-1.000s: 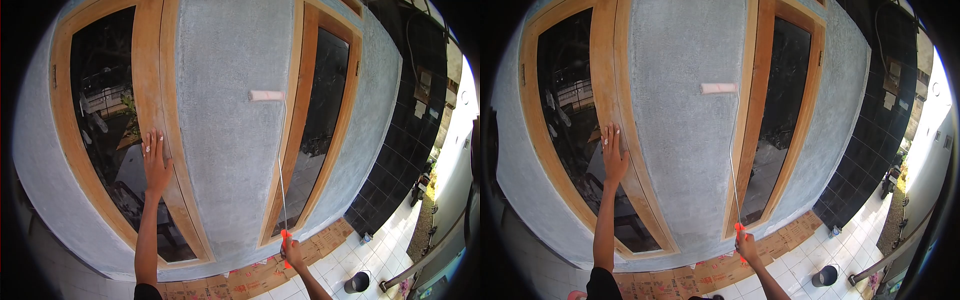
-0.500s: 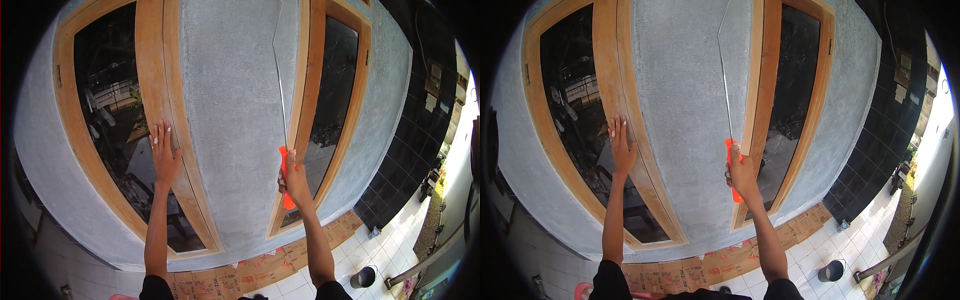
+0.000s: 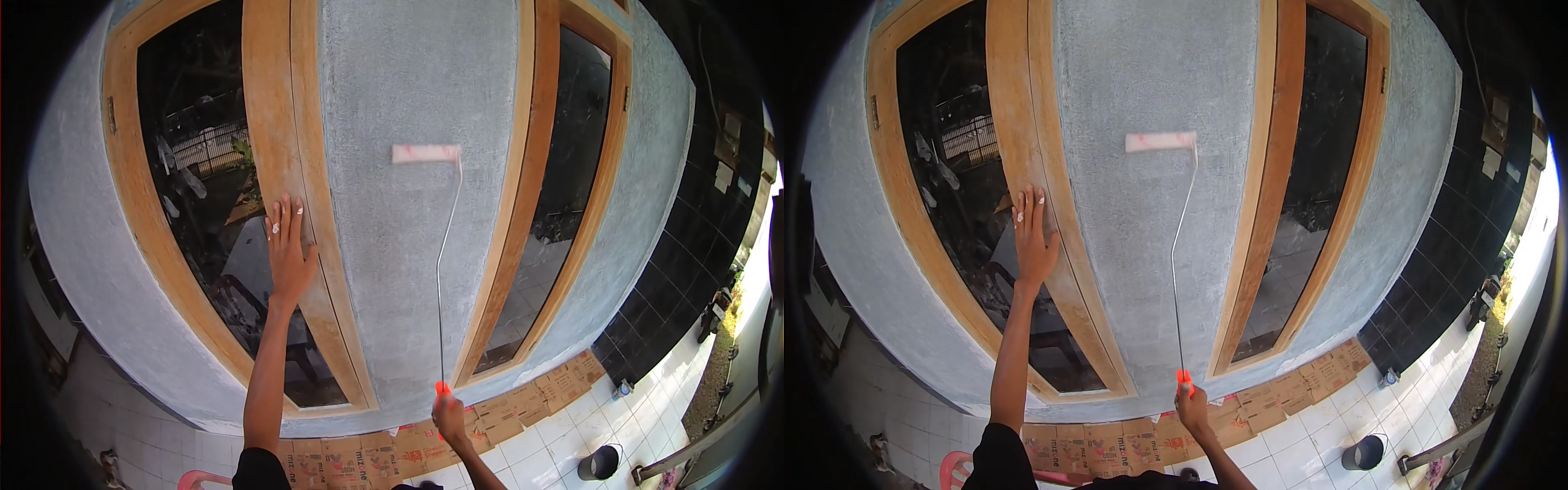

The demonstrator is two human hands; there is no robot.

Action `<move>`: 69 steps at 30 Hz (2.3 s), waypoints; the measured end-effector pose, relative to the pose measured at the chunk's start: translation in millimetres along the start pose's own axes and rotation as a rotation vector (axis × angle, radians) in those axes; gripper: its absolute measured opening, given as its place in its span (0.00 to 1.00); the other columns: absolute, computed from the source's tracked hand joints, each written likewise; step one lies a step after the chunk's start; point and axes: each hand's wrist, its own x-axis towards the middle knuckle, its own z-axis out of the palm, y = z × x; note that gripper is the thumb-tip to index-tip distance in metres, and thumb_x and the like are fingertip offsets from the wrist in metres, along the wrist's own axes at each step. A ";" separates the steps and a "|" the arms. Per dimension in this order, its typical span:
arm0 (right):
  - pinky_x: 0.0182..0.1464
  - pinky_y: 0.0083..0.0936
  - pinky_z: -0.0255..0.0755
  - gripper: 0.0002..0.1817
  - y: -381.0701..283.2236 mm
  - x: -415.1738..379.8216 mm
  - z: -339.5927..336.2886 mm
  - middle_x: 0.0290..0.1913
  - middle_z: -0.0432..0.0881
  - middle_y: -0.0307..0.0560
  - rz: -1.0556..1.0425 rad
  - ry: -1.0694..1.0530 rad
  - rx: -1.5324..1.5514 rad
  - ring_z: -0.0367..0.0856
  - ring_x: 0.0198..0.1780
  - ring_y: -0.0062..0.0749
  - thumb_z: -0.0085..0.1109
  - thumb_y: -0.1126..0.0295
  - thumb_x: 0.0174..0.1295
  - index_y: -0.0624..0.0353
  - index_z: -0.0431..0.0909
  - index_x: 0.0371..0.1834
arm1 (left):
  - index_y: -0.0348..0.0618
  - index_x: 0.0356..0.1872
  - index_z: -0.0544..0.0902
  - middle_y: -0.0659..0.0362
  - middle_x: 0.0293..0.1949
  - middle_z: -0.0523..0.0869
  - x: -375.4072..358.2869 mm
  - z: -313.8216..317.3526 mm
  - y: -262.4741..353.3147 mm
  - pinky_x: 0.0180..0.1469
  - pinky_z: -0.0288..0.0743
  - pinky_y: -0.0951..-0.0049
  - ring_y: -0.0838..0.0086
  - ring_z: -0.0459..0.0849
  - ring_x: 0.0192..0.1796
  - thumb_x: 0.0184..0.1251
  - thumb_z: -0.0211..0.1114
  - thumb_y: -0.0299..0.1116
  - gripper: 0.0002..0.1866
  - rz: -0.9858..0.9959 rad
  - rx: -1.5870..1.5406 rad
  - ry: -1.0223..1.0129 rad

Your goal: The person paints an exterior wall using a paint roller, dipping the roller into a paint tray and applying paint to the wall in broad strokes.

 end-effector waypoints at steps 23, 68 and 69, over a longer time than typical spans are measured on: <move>0.20 0.28 0.59 0.34 194.4 -171.7 -86.8 0.12 0.67 0.37 0.345 0.053 -0.416 0.66 0.17 0.22 0.40 0.42 0.67 0.60 0.67 0.13 | 0.49 0.72 0.53 0.55 0.74 0.48 -24.8 16.0 -4.0 0.73 0.37 0.48 0.54 0.42 0.75 0.51 0.60 0.24 0.43 0.043 0.033 -0.042; 0.18 0.21 0.58 0.34 178.2 -184.4 -110.5 0.12 0.65 0.36 0.438 0.135 -0.252 0.65 0.15 0.18 0.41 0.38 0.66 0.57 0.66 0.13 | 0.51 0.72 0.53 0.53 0.74 0.47 -33.5 19.8 2.8 0.72 0.36 0.44 0.50 0.42 0.75 0.55 0.55 0.26 0.40 0.073 0.072 -0.029; 0.17 0.21 0.58 0.35 188.5 -196.2 -114.9 0.12 0.66 0.36 0.541 0.125 -0.241 0.65 0.15 0.18 0.41 0.37 0.65 0.57 0.66 0.13 | 0.51 0.72 0.53 0.53 0.74 0.47 -33.9 19.5 3.5 0.72 0.36 0.44 0.50 0.42 0.75 0.55 0.55 0.26 0.40 0.063 0.078 -0.032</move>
